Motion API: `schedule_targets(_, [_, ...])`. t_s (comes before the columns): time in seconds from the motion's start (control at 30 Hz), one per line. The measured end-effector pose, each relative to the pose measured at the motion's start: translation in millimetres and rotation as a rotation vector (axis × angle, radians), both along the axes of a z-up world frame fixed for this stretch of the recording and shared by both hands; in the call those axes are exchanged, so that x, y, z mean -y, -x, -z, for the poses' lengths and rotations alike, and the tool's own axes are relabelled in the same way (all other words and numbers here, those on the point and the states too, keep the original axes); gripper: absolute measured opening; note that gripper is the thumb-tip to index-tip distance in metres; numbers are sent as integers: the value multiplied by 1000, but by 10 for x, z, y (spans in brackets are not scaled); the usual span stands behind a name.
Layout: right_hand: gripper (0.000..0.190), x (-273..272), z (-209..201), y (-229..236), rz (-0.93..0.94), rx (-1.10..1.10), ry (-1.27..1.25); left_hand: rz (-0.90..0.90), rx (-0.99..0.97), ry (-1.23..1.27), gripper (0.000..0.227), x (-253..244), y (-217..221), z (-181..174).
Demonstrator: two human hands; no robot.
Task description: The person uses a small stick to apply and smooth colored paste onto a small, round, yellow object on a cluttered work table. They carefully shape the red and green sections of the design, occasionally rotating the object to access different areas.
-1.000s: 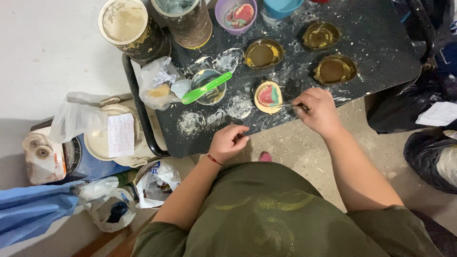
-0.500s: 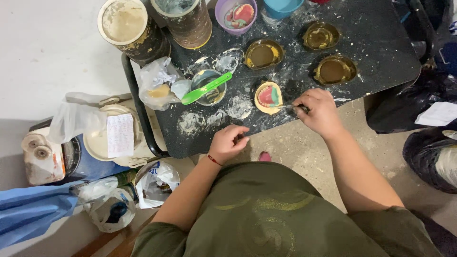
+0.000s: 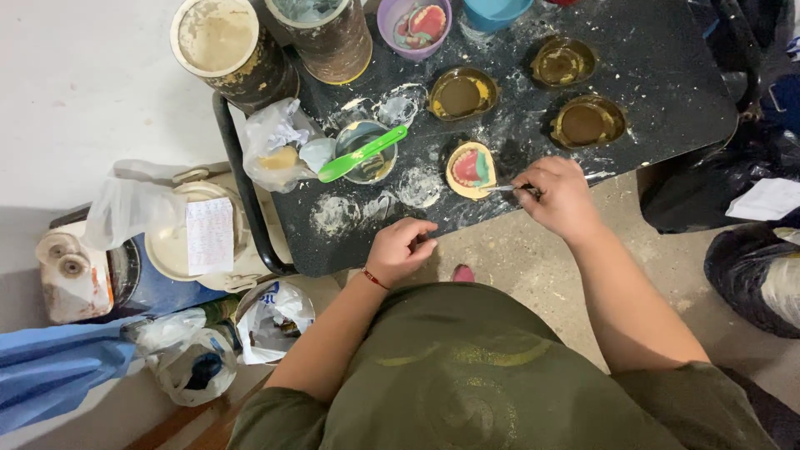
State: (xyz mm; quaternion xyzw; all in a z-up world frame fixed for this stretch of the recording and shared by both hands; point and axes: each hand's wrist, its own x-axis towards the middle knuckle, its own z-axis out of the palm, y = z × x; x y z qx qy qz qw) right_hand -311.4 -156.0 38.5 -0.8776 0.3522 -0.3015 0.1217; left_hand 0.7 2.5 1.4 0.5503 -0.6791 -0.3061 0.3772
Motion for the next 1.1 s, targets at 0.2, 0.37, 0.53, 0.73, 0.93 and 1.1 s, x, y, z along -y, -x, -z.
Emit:
schedule_targets(0.2, [18, 31, 50, -28, -6, 17, 17, -4, 1, 13, 27, 14, -2, 37])
schedule_targets(0.37, [17, 31, 44, 63, 27, -6, 4, -3, 19, 42, 28, 16, -8, 89])
schedule_targets(0.53, [15, 55, 95, 83, 34, 31, -16, -22, 9, 47, 27, 12, 8, 78])
schedule_targets(0.73, [17, 85, 153, 130, 39, 45, -22, 2, -7, 30, 24, 18, 4, 19])
schedule_targets(0.93, [16, 49, 70, 212, 27, 135, -128, -15, -12, 53, 25, 21, -2, 87])
schedule_targets(1.1, [13, -130, 39, 170, 29, 174, -253, -14, -38, 57, 24, 11, 10, 22])
